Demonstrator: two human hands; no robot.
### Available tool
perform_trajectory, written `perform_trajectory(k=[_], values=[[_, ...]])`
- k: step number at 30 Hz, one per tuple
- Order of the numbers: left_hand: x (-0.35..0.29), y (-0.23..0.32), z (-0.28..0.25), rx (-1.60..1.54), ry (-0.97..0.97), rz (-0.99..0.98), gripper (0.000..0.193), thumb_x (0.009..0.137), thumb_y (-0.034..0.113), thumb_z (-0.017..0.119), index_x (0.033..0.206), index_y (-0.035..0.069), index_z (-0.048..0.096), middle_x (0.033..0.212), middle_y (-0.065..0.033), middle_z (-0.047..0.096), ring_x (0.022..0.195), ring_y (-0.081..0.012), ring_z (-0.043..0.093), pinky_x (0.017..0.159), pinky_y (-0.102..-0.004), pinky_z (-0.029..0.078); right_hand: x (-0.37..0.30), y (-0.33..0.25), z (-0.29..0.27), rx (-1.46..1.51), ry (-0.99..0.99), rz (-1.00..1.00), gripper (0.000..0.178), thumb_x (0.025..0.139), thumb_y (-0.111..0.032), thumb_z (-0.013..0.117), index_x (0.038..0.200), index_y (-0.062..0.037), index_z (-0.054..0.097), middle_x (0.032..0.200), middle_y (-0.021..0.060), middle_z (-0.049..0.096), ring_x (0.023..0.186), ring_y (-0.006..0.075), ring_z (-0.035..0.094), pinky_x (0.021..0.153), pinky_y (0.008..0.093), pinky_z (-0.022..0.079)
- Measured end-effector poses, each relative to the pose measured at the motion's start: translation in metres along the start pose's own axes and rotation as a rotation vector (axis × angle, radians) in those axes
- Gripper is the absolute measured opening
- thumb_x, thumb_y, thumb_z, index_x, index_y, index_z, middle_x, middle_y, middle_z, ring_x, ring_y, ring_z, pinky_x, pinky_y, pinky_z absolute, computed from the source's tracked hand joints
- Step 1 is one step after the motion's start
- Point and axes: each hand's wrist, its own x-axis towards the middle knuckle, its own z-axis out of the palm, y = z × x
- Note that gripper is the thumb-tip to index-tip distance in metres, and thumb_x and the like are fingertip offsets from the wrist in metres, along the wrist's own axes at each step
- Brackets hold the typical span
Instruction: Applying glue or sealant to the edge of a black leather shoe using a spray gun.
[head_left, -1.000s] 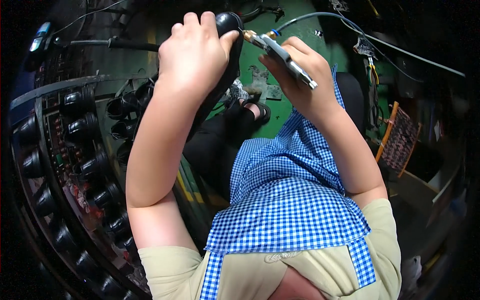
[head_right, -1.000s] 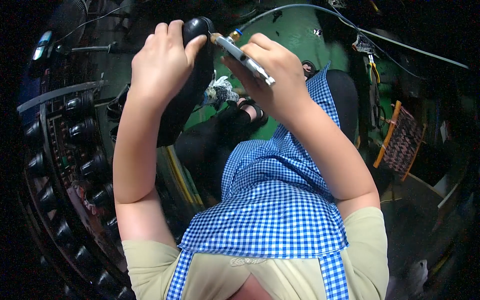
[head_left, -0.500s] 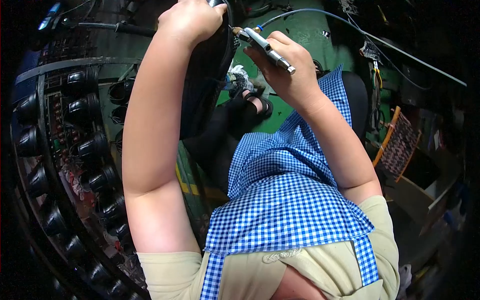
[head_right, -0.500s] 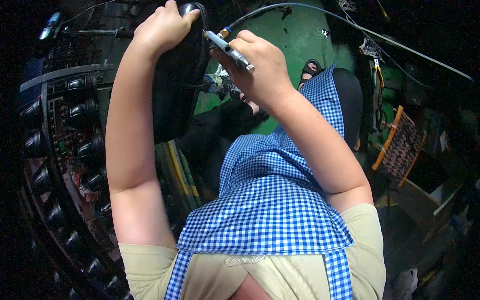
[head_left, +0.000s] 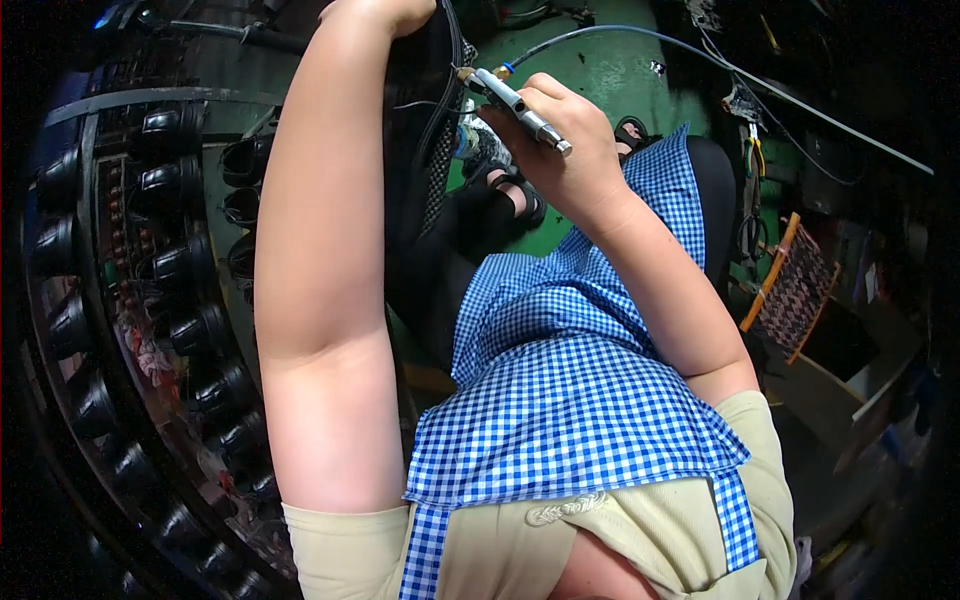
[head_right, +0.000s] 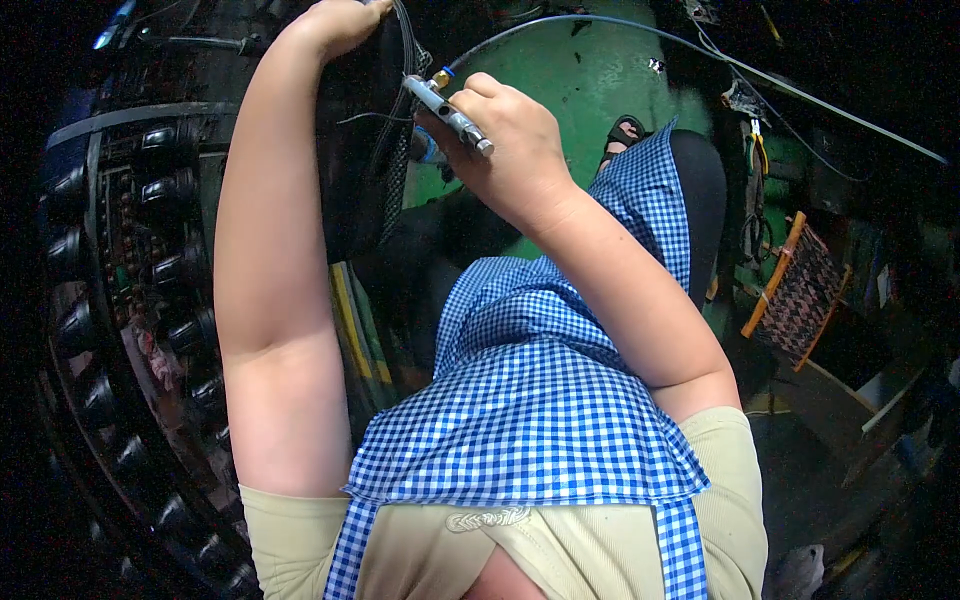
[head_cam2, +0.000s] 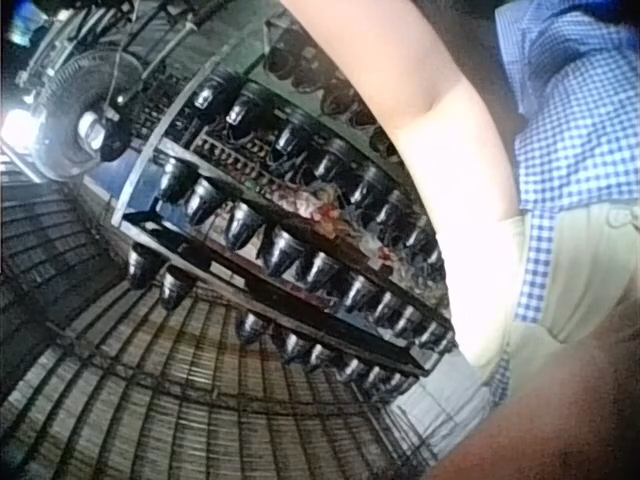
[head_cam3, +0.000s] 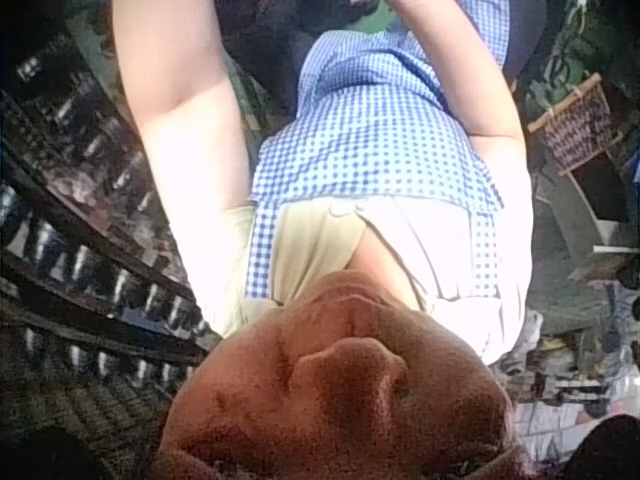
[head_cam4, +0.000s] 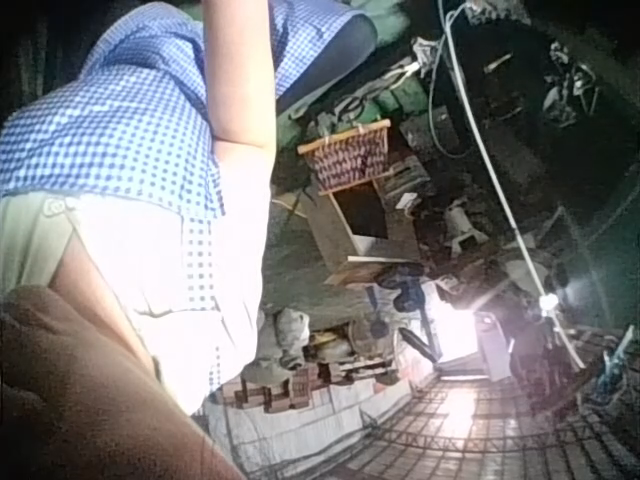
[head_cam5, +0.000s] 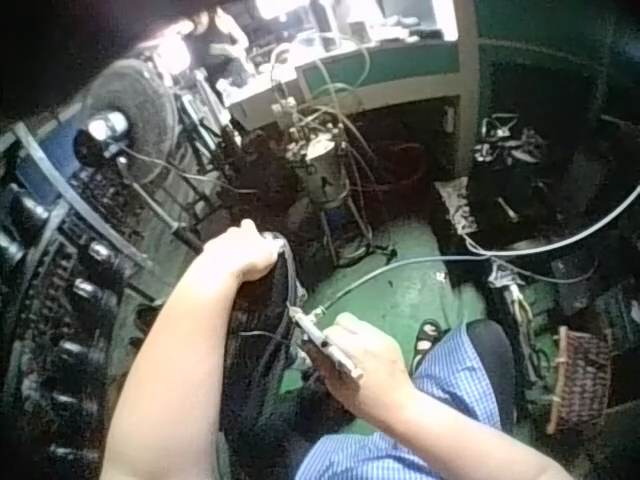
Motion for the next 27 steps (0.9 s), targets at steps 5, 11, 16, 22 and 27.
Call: perform_trajectory(k=[5,11,16,22,27], values=[[0.005,-0.005,0.003,0.014,-0.015,-0.003,0.075,0.102,0.06,0.046,0.146,-0.001,0.054,0.145,-0.0254,0.06,0.133,-0.0403,0.059,0.112,-0.0474,0.047,-0.004,-0.003,0.0,-0.001,-0.039,0.029,0.024,0.094,-0.03,0.075,0.085,-0.0079,0.072,0.086,0.0114,0.064,0.078,0.0341,0.068,0.067,0.0437,0.055],[0.006,-0.009,0.003,0.015,-0.035,-0.016,0.076,0.102,0.06,0.047,0.146,-0.001,0.054,0.145,-0.0254,0.059,0.134,-0.0401,0.059,0.112,-0.0473,0.047,-0.014,-0.017,-0.001,0.027,-0.067,0.033,0.023,0.092,-0.027,0.077,0.083,-0.006,0.071,0.084,0.011,0.064,0.076,0.0319,0.069,0.065,0.0426,0.057],[0.007,-0.011,0.004,0.021,-0.049,-0.024,0.076,0.101,0.06,0.047,0.146,-0.001,0.054,0.145,-0.0254,0.059,0.134,-0.0399,0.059,0.112,-0.0473,0.047,-0.023,-0.021,-0.001,0.024,-0.116,0.0,0.023,0.091,-0.025,0.078,0.083,-0.0052,0.071,0.085,0.011,0.065,0.075,0.0301,0.069,0.064,0.04,0.057],[0.008,-0.013,0.002,0.03,-0.06,-0.028,0.077,0.101,0.061,0.047,0.146,-0.002,0.054,0.146,-0.0254,0.059,0.134,-0.0397,0.059,0.112,-0.0472,0.047,-0.03,-0.029,-0.004,0.067,-0.112,-0.046,0.019,0.09,-0.022,0.078,0.085,-0.0051,0.071,0.085,0.0102,0.066,0.076,0.0292,0.069,0.065,0.0405,0.058],[0.009,-0.011,0.0,0.045,-0.069,-0.031,0.077,0.101,0.061,0.047,0.146,-0.002,0.054,0.146,-0.0254,0.059,0.134,-0.0396,0.059,0.112,-0.0471,0.047,-0.035,-0.033,-0.005,0.073,-0.168,-0.033,0.018,0.09,-0.021,0.078,0.089,-0.0053,0.071,0.088,0.0104,0.066,0.078,0.0297,0.069,0.068,0.0403,0.059]])
